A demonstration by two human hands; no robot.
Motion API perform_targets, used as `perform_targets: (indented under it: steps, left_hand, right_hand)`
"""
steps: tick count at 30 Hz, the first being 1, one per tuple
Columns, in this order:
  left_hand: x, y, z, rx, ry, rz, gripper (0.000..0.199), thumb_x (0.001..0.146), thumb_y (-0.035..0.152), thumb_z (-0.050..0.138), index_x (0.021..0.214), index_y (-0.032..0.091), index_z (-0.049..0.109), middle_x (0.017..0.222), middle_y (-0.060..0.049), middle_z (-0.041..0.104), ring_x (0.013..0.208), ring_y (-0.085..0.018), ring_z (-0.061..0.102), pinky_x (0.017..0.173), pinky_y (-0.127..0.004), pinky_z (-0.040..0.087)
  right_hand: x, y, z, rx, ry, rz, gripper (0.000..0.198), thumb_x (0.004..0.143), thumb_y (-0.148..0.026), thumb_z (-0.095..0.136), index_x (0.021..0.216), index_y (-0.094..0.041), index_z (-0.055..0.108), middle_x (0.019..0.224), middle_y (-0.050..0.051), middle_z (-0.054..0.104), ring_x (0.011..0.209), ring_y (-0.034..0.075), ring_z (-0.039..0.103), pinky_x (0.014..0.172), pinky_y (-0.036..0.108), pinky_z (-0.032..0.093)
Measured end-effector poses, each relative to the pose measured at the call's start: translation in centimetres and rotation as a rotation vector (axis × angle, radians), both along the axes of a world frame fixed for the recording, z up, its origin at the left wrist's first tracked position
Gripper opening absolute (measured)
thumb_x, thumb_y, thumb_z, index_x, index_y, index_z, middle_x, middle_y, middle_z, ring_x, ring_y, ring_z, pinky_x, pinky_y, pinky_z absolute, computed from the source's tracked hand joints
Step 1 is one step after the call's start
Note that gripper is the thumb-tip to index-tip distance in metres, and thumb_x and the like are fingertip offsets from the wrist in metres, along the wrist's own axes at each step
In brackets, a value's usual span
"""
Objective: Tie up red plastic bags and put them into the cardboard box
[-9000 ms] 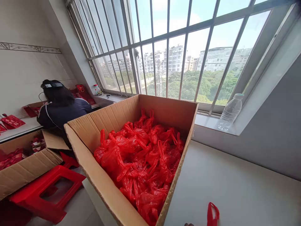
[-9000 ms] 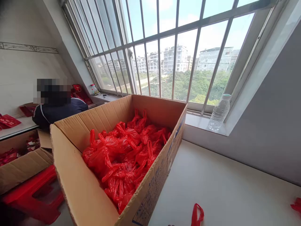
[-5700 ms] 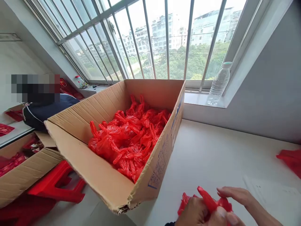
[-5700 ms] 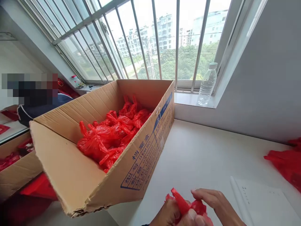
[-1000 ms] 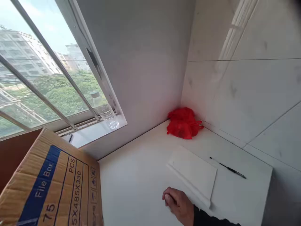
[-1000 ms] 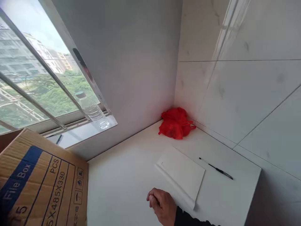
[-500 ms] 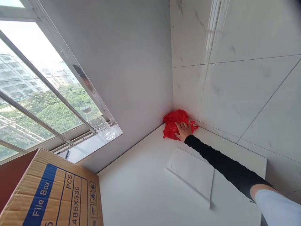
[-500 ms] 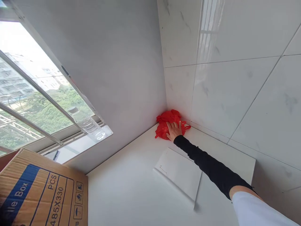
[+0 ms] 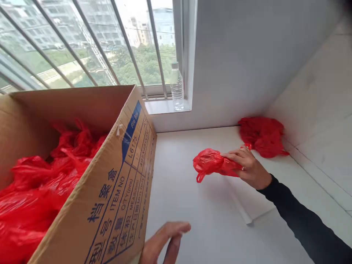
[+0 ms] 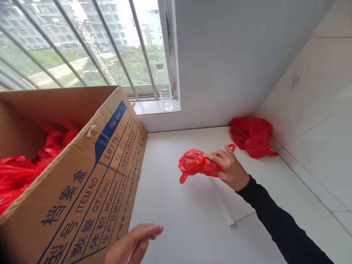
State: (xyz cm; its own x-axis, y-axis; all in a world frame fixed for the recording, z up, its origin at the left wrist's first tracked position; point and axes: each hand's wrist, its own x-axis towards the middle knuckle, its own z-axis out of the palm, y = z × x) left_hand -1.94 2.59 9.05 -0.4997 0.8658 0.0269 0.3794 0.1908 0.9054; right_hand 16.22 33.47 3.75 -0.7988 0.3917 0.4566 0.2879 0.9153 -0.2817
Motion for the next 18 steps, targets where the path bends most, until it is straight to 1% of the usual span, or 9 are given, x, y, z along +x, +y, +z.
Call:
perform_targets:
  steps: [2,4,6,8,9,10,13,15,18]
  left_hand:
    - [0.7,0.9,-1.9,0.033,0.059,0.071,0.028,0.103,0.032,0.046,0.127,0.028,0.061,0.127,-0.008,0.062,0.118,-0.022,0.059,0.103,-0.044,0.049]
    - [0.6,2.4,-3.8,0.057,0.243,0.062,0.034,0.102,0.029,0.048,0.135,0.028,0.056,0.133,-0.010,0.058,0.127,-0.026,0.052,0.106,-0.046,0.045]
    - [0.2,3.7,-5.7,0.039,0.403,-0.009,0.030,0.098,0.026,0.053,0.127,0.025,0.061,0.122,-0.011,0.063,0.117,-0.028,0.055,0.099,-0.047,0.046]
    - [-0.1,4.0,-7.0,0.015,0.453,-0.054,0.018,0.097,0.022,0.053,0.107,0.022,0.068,0.100,-0.007,0.068,0.098,-0.025,0.060,0.087,-0.043,0.048]
    - [-0.1,4.0,-7.5,0.009,0.450,-0.062,0.016,0.097,0.022,0.052,0.102,0.022,0.068,0.095,-0.006,0.069,0.094,-0.024,0.060,0.084,-0.041,0.048]
    - [-0.1,3.9,-7.8,0.005,0.442,-0.070,0.015,0.097,0.023,0.054,0.103,0.022,0.067,0.097,-0.006,0.069,0.094,-0.024,0.060,0.083,-0.040,0.048]
    - [0.2,3.7,-8.3,0.006,0.438,-0.122,0.020,0.094,0.026,0.059,0.113,0.023,0.065,0.104,-0.007,0.069,0.099,-0.025,0.059,0.086,-0.041,0.046]
    - [0.4,3.7,-8.6,0.010,0.430,-0.137,0.012,0.095,0.023,0.056,0.101,0.022,0.066,0.092,-0.005,0.068,0.090,-0.024,0.058,0.083,-0.040,0.045]
    - [0.1,3.3,-8.9,0.024,0.398,-0.083,0.015,0.097,0.019,0.050,0.089,0.021,0.062,0.083,-0.004,0.066,0.082,-0.022,0.056,0.080,-0.038,0.044]
  right_hand:
    - [-0.9,-3.0,-0.3,-0.024,-0.019,0.156,0.048,0.091,-0.008,0.048,0.134,-0.028,0.057,0.111,0.007,0.065,0.099,0.024,0.059,0.107,0.060,0.037]
    - [-1.7,-5.7,-1.0,-0.062,-0.047,0.260,0.047,0.091,-0.007,0.049,0.133,-0.026,0.058,0.112,0.008,0.064,0.102,0.025,0.058,0.105,0.058,0.041]
    - [-2.0,-8.0,-1.5,-0.099,-0.098,0.295,0.046,0.089,-0.008,0.051,0.131,-0.025,0.060,0.114,0.009,0.064,0.106,0.026,0.058,0.106,0.059,0.041]
    - [-1.9,-9.5,-1.7,-0.146,-0.176,0.304,0.045,0.089,-0.014,0.056,0.133,-0.025,0.059,0.119,0.010,0.063,0.110,0.027,0.058,0.108,0.060,0.041]
    - [-1.7,-10.0,-1.7,-0.178,-0.219,0.310,0.046,0.090,-0.020,0.059,0.135,-0.025,0.057,0.121,0.010,0.062,0.111,0.027,0.058,0.108,0.060,0.042]
    - [-1.5,-10.5,-1.6,-0.211,-0.257,0.318,0.048,0.090,-0.026,0.062,0.138,-0.026,0.054,0.123,0.010,0.062,0.113,0.028,0.058,0.108,0.060,0.043]
    - [-1.4,-11.4,-1.5,-0.275,-0.282,0.306,0.051,0.091,-0.041,0.064,0.138,-0.025,0.052,0.122,0.010,0.063,0.112,0.028,0.059,0.111,0.062,0.039]
    - [-1.5,-11.6,-1.8,-0.262,-0.237,0.253,0.039,0.096,-0.036,0.058,0.132,-0.024,0.055,0.113,0.008,0.065,0.105,0.025,0.062,0.114,0.064,0.033]
    - [-1.3,-11.0,-2.2,-0.210,-0.147,0.227,0.021,0.099,-0.019,0.051,0.117,-0.024,0.060,0.093,0.002,0.065,0.089,0.018,0.063,0.116,0.062,0.031]
